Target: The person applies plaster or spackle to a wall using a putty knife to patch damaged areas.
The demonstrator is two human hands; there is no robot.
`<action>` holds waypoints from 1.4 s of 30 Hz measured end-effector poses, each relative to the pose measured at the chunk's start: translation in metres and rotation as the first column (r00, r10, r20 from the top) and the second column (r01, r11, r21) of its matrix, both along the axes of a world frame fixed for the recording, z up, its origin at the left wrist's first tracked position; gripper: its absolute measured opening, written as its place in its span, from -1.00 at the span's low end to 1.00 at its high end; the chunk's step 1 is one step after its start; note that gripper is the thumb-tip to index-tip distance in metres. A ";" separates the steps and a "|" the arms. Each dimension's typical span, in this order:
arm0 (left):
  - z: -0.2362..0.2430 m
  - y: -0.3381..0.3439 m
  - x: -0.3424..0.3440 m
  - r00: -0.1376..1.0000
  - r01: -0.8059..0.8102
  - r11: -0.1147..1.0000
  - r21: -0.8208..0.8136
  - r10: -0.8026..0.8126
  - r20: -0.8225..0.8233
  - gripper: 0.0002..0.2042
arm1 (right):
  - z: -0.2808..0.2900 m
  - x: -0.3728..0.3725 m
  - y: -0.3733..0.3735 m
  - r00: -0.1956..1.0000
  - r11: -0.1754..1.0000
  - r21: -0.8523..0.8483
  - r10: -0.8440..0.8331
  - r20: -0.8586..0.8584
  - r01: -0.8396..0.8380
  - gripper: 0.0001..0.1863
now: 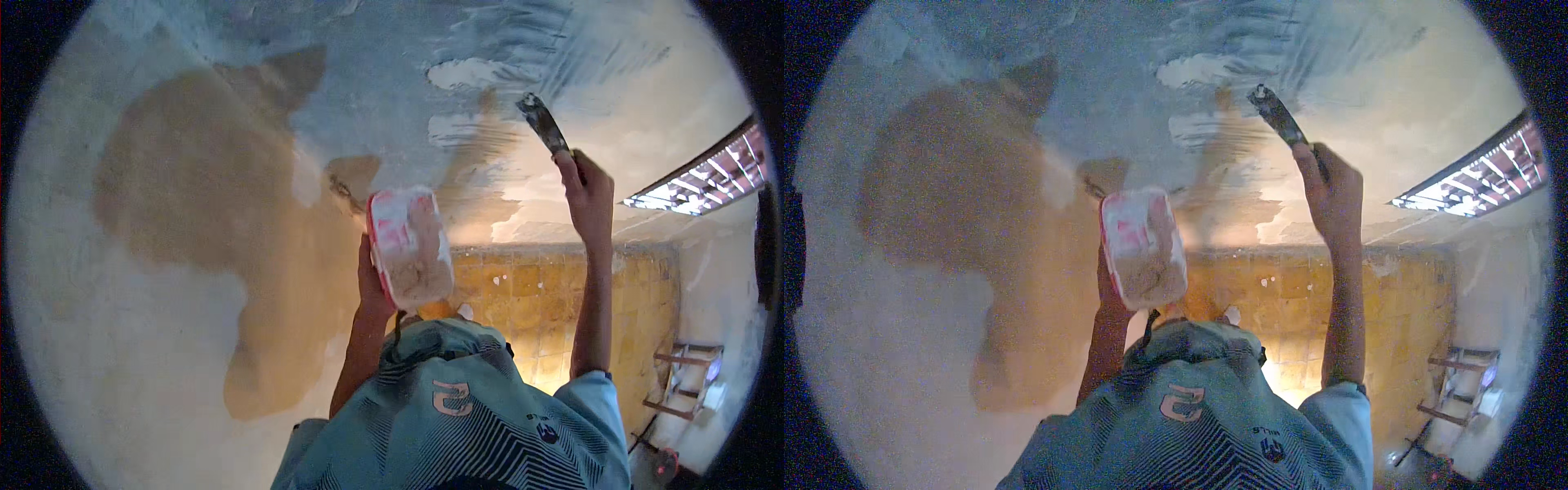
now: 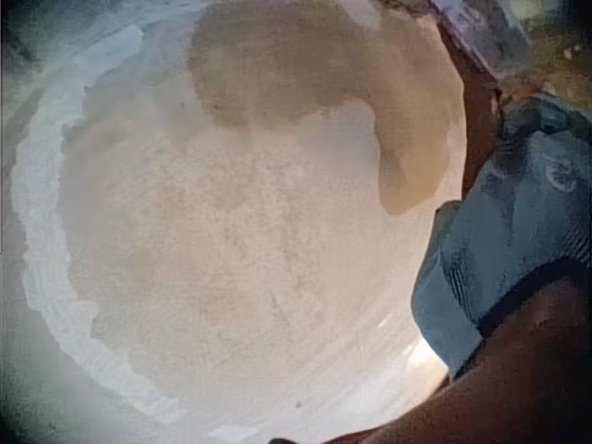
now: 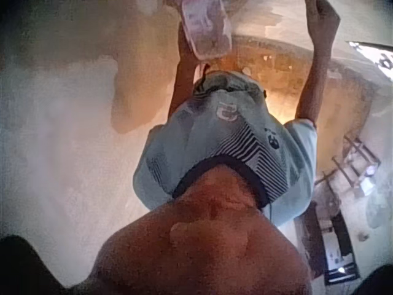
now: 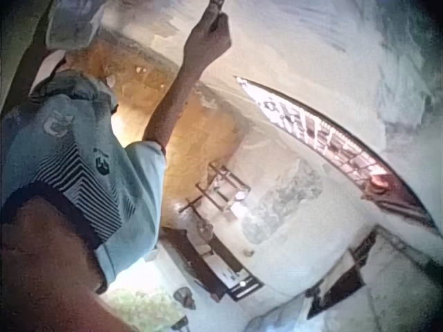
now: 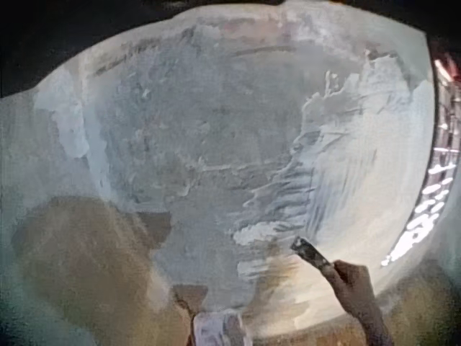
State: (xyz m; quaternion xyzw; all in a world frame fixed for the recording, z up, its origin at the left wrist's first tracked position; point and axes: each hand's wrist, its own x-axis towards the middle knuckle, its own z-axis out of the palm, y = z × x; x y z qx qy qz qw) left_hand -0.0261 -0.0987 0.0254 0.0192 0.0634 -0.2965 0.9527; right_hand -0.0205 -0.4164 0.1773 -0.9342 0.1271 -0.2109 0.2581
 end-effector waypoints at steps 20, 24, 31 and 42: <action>0.019 -0.046 0.017 0.975 0.108 0.978 0.178 -0.139 0.171 -0.32 | 0.031 -0.023 -0.023 0.599 0.767 0.391 0.641 -0.479 -0.508 -0.66; 0.013 -0.053 0.024 0.957 0.187 0.982 -0.036 -0.174 0.234 -0.29 | 0.019 -0.030 -0.060 0.637 0.813 0.360 0.582 -0.506 -0.457 -0.62; 0.004 -0.069 0.027 0.954 0.260 0.965 -0.033 -0.251 0.161 -0.31 | 0.012 -0.033 -0.063 0.583 0.593 0.697 0.754 -0.304 -0.403 -0.59; 0.012 -0.102 0.023 0.977 0.190 0.909 0.370 -0.212 0.019 -0.33 | -0.036 -0.043 -0.126 0.635 0.554 0.780 0.721 -0.276 -0.290 -0.64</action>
